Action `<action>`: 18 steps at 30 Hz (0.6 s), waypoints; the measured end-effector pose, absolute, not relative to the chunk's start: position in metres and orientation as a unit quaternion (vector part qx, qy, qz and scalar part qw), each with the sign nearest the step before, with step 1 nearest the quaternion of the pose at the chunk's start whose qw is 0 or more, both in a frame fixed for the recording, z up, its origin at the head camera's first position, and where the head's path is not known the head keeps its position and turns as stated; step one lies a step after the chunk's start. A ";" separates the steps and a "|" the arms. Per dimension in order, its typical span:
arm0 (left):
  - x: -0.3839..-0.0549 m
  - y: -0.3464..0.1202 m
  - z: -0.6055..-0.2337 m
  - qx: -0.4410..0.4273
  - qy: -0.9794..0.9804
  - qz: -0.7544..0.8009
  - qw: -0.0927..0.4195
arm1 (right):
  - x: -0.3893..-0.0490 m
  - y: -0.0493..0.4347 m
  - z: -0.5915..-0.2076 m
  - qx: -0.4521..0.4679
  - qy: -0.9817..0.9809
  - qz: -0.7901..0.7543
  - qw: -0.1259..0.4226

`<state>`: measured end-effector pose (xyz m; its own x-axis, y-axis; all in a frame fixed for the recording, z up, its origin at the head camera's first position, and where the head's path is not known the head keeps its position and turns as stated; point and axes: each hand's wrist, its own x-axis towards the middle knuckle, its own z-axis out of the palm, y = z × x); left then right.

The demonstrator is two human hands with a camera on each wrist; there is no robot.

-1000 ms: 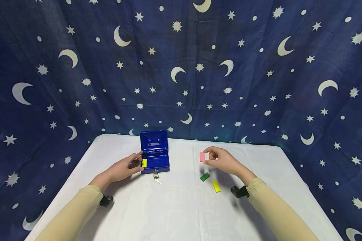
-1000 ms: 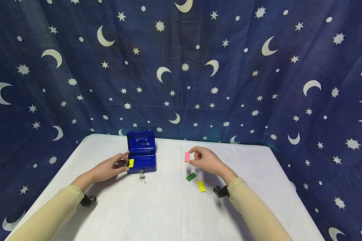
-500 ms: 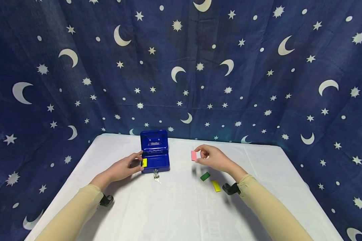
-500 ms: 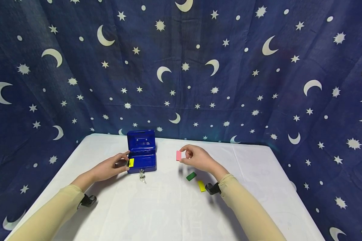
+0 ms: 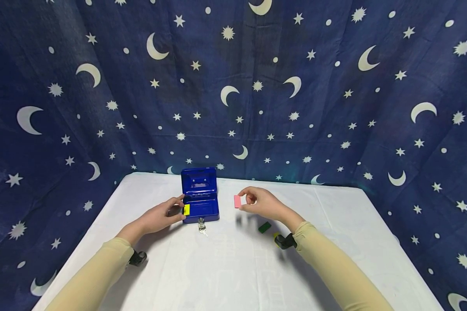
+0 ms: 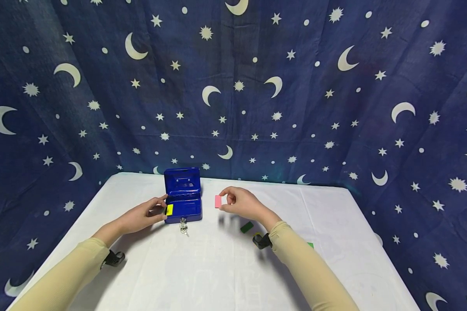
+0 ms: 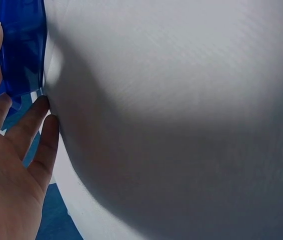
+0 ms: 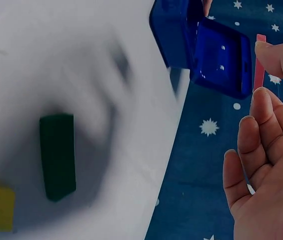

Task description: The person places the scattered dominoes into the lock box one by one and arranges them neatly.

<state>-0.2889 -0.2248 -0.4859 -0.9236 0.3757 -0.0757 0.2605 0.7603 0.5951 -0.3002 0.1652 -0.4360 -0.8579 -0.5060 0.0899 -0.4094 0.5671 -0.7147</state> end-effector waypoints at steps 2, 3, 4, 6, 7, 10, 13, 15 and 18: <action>-0.289 -0.225 -0.486 0.169 0.933 0.303 0.097 | -0.301 0.161 -0.437 -0.263 0.882 -0.386 0.064; -0.289 -0.225 -0.486 0.169 0.933 0.304 0.097 | -0.301 0.159 -0.437 -0.262 0.882 -0.386 0.065; -0.289 -0.225 -0.486 0.168 0.933 0.304 0.097 | -0.301 0.157 -0.437 -0.262 0.883 -0.385 0.066; -0.290 -0.225 -0.486 0.170 0.933 0.304 0.096 | -0.301 0.152 -0.437 -0.263 0.883 -0.383 0.066; -0.290 -0.225 -0.487 0.171 0.932 0.305 0.095 | -0.302 0.151 -0.438 -0.263 0.883 -0.382 0.067; -0.291 -0.226 -0.487 0.173 0.931 0.307 0.094 | -0.302 0.145 -0.438 -0.265 0.884 -0.378 0.068; -0.291 -0.226 -0.487 0.172 0.931 0.308 0.094 | -0.304 0.140 -0.440 -0.270 0.883 -0.376 0.073; -0.291 -0.225 -0.487 0.170 0.931 0.308 0.095 | -0.304 0.137 -0.440 -0.275 0.881 -0.377 0.075; -0.290 -0.225 -0.487 0.169 0.930 0.311 0.096 | -0.305 0.133 -0.442 -0.281 0.881 -0.373 0.073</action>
